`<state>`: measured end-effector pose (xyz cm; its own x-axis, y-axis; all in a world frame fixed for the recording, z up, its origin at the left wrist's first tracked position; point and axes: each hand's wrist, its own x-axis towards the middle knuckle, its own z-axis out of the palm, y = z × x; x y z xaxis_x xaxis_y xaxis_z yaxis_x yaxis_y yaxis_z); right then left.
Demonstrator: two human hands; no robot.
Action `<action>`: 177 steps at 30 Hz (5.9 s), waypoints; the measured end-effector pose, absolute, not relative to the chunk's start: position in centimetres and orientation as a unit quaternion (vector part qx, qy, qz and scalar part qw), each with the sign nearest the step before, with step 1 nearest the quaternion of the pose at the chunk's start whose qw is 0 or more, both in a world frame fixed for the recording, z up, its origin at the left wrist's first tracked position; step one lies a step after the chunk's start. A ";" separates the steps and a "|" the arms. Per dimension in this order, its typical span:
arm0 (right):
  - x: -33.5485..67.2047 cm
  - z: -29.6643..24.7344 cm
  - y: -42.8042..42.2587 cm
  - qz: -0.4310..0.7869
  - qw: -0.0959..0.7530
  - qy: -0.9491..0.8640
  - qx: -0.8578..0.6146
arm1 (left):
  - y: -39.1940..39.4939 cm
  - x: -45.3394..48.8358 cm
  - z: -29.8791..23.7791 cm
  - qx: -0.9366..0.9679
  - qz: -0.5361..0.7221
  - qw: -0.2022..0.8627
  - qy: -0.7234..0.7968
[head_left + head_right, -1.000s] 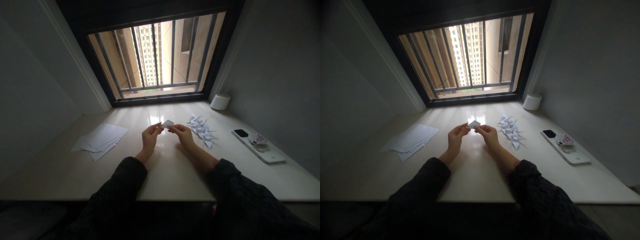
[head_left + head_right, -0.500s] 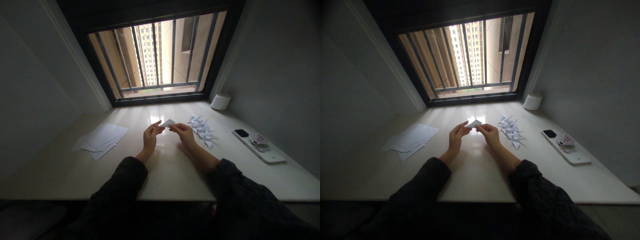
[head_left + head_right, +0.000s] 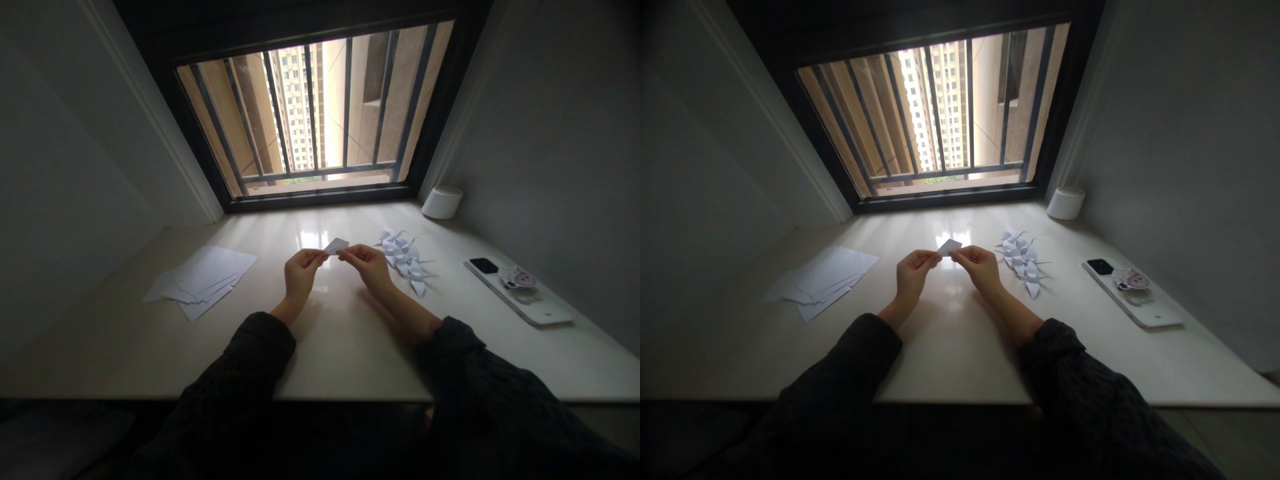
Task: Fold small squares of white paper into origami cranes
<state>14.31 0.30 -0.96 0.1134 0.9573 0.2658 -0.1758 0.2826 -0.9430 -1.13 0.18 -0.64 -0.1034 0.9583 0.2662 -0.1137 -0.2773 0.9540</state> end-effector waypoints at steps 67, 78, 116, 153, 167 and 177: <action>14.2 -0.9 0.1 0.458 0.635 -0.462 -0.417 | -0.1 -0.2 -0.9 0.470 0.604 0.510 0.392; 13.8 -1.3 0.2 0.455 0.637 -0.488 -0.386 | -0.2 -0.2 -0.9 0.493 0.615 0.479 0.386; 14.4 -1.4 0.2 0.425 0.575 -0.504 -0.485 | -0.1 -0.6 -1.5 0.602 0.522 0.438 0.416; 15.3 -0.2 -0.5 0.121 0.454 -0.754 -0.459 | -0.1 -1.6 -0.9 0.749 0.365 0.128 0.538; 15.0 -1.3 0.5 0.373 0.526 -0.606 -0.466 | 0.1 -1.3 -1.5 0.662 0.463 0.300 0.507; 15.7 -0.9 0.4 0.117 0.438 -0.740 -0.497 | -0.1 -1.3 -1.2 0.691 0.446 0.245 0.514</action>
<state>15.75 0.36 -0.89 -0.1224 0.8378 0.5321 0.6335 0.4787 -0.6079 -1.35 -0.06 -1.16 0.0736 0.9286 0.3638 0.4928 -0.3510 0.7962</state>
